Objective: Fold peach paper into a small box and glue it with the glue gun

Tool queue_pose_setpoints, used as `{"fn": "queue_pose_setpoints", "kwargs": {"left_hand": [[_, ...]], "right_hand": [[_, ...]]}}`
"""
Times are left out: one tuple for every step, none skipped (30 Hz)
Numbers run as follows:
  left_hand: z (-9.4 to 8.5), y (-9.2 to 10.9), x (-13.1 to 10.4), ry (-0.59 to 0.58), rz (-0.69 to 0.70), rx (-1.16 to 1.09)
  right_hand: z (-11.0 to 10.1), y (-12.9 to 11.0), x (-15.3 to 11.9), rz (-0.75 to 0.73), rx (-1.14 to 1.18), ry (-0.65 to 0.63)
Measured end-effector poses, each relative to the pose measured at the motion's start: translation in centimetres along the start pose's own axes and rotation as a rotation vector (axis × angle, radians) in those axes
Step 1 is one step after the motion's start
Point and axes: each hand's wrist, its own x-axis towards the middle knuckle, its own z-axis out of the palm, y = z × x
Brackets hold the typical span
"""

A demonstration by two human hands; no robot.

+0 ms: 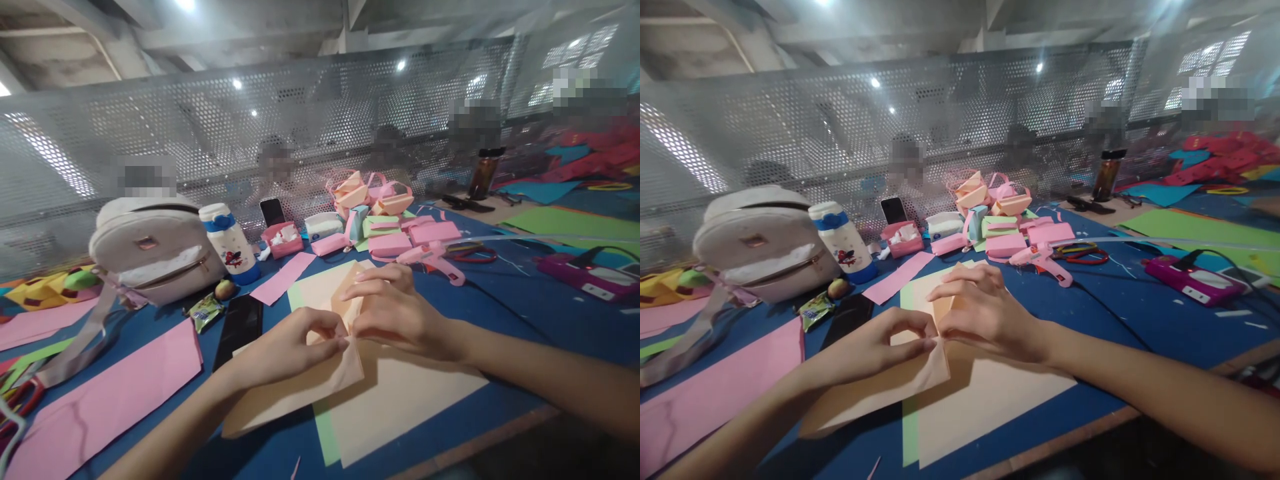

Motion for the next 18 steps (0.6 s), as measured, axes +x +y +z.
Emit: {"fn": "queue_pose_setpoints", "kwargs": {"left_hand": [[0.01,0.04,0.01,0.003,-0.003,0.008],[0.02,0.09,0.02,0.006,-0.005,0.014],[0.04,0.13,0.02,0.006,-0.005,0.018],[0.08,0.14,0.03,0.009,-0.004,0.018],[0.14,0.12,0.03,0.014,0.0,0.015],[0.23,0.06,0.02,0.024,0.003,0.012],[0.34,-0.04,0.0,0.037,0.005,0.013],[0.47,-0.16,-0.02,0.051,0.004,0.017],[0.6,-0.29,-0.04,0.07,0.0,0.026],[0.72,-0.41,-0.06,0.092,-0.006,0.04],[0.81,-0.5,-0.07,0.112,-0.012,0.06],[0.87,-0.55,-0.07,0.128,-0.018,0.08],[0.88,-0.55,-0.07,0.133,-0.022,0.097],[0.85,-0.51,-0.07,0.13,-0.027,0.11],[0.78,-0.43,-0.07,0.119,-0.031,0.119],[0.69,-0.33,-0.07,0.104,-0.037,0.122],[0.6,-0.23,-0.08,0.092,-0.044,0.121],[0.52,-0.15,-0.11,0.087,-0.048,0.117]], "right_hand": [[-0.02,-0.03,0.04,-0.001,0.003,-0.003],[-0.04,-0.05,0.08,-0.003,0.007,-0.006],[-0.05,-0.05,0.11,-0.007,0.012,-0.006],[-0.05,-0.05,0.14,-0.013,0.017,-0.005],[-0.03,-0.05,0.16,-0.019,0.022,-0.002],[0.01,-0.04,0.16,-0.026,0.025,0.0],[0.06,-0.04,0.17,-0.033,0.028,-0.002],[0.13,-0.05,0.17,-0.037,0.029,-0.007],[0.19,-0.07,0.17,-0.04,0.029,-0.015],[0.25,-0.09,0.18,-0.041,0.029,-0.024],[0.3,-0.11,0.19,-0.044,0.029,-0.031],[0.32,-0.12,0.22,-0.047,0.028,-0.037],[0.33,-0.14,0.25,-0.051,0.026,-0.041],[0.32,-0.15,0.28,-0.054,0.02,-0.04],[0.3,-0.16,0.31,-0.055,0.012,-0.038],[0.28,-0.17,0.34,-0.055,0.005,-0.037],[0.27,-0.18,0.35,-0.054,0.0,-0.035],[0.26,-0.2,0.35,-0.054,0.0,-0.034]]}}
